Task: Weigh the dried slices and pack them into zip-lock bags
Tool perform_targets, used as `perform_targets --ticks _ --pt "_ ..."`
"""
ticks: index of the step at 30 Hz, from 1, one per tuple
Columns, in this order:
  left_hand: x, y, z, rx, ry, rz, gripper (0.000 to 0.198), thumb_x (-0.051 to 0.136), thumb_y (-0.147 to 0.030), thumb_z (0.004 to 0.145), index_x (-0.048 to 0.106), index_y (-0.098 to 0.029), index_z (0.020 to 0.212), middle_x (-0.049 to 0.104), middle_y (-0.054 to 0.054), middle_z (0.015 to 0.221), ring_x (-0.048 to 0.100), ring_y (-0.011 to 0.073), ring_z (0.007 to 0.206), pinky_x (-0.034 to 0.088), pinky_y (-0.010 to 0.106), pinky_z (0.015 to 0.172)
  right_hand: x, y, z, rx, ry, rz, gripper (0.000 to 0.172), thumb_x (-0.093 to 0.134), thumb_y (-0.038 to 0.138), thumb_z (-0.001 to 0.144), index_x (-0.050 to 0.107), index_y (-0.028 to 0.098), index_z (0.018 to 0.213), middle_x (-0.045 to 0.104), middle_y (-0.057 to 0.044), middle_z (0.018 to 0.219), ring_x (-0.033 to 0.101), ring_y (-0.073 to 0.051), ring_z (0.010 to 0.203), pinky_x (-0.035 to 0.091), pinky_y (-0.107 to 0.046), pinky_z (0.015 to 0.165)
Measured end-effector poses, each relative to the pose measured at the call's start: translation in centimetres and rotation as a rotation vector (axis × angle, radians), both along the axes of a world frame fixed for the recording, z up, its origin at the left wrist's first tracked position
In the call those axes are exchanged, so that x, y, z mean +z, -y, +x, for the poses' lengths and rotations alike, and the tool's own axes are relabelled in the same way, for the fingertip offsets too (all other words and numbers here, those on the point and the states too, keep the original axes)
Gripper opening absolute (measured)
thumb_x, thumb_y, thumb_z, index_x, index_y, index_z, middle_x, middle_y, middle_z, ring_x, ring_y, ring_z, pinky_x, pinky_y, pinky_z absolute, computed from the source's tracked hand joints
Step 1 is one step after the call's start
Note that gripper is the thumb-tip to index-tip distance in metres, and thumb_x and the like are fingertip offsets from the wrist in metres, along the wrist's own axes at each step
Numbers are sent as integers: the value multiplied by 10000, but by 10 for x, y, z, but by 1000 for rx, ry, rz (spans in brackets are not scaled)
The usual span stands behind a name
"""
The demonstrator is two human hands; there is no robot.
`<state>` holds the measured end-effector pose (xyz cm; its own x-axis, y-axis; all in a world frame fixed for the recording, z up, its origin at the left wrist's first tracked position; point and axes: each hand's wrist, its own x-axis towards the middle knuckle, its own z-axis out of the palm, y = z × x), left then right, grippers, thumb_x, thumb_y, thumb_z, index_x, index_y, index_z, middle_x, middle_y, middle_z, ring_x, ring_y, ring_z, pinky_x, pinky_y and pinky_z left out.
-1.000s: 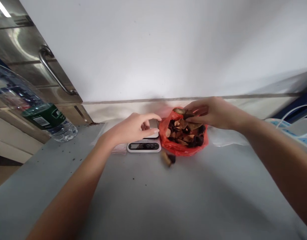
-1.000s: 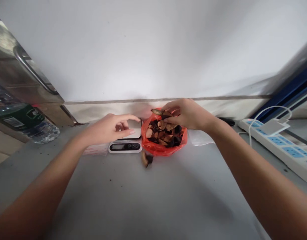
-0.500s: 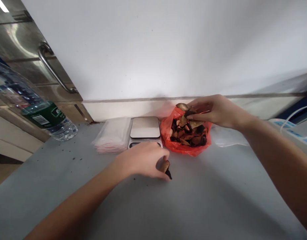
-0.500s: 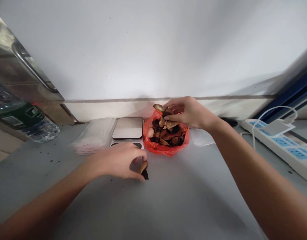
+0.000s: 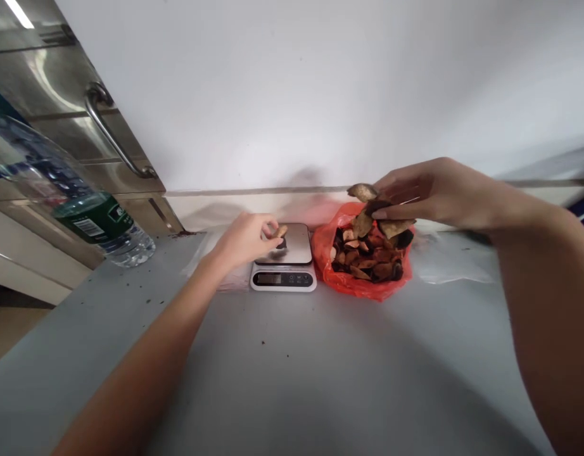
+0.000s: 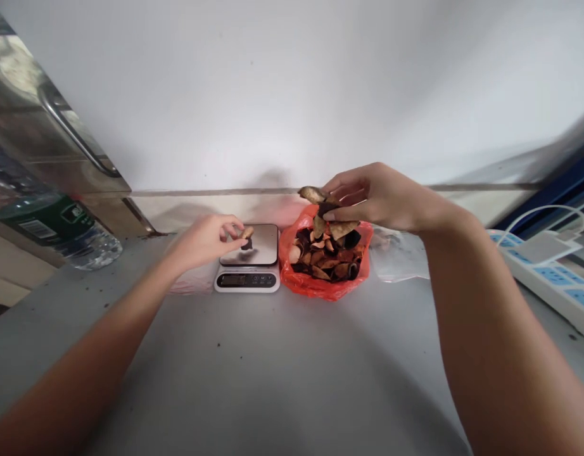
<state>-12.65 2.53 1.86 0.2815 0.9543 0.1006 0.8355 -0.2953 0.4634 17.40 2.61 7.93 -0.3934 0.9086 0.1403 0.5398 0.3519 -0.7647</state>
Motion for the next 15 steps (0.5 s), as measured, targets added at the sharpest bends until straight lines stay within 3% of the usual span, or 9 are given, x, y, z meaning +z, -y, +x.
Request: perform_targets --ticks 3,8,12,15 --pt "-6 -3 -1 9 -100 -5 212 706 -380 887 763 -184 941 802 104 1024 732 279 902 524 353 785 4 3 -7 -19 -136 42 327 880 472 619 702 221 727 701 -57 777 670 -267 806 513 -405 700" --pt "3 4 -8 -39 -50 6 358 675 -466 912 768 -174 1098 786 123 1148 715 316 1054 532 408 935 -1 -2 -41 20 -289 -10 310 896 381 613 663 218 737 702 -35 793 672 -220 778 523 -387 713" --pt "9 6 -19 -18 8 -87 675 765 -509 824 649 -171 1397 692 141 1405 676 326 1211 521 399 1027 -16 -17 -71 61 -369 -74 310 895 314 634 697 198 841 755 -68 873 690 -209 787 555 -369 716" --pt "8 4 -26 -15 46 -144 865 797 -520 777 538 -156 1518 598 155 1532 622 337 1320 489 402 1093 -30 -25 -89 51 -406 -148 309 903 255 627 713 190 861 765 -63 868 705 -201 778 568 -345 704"
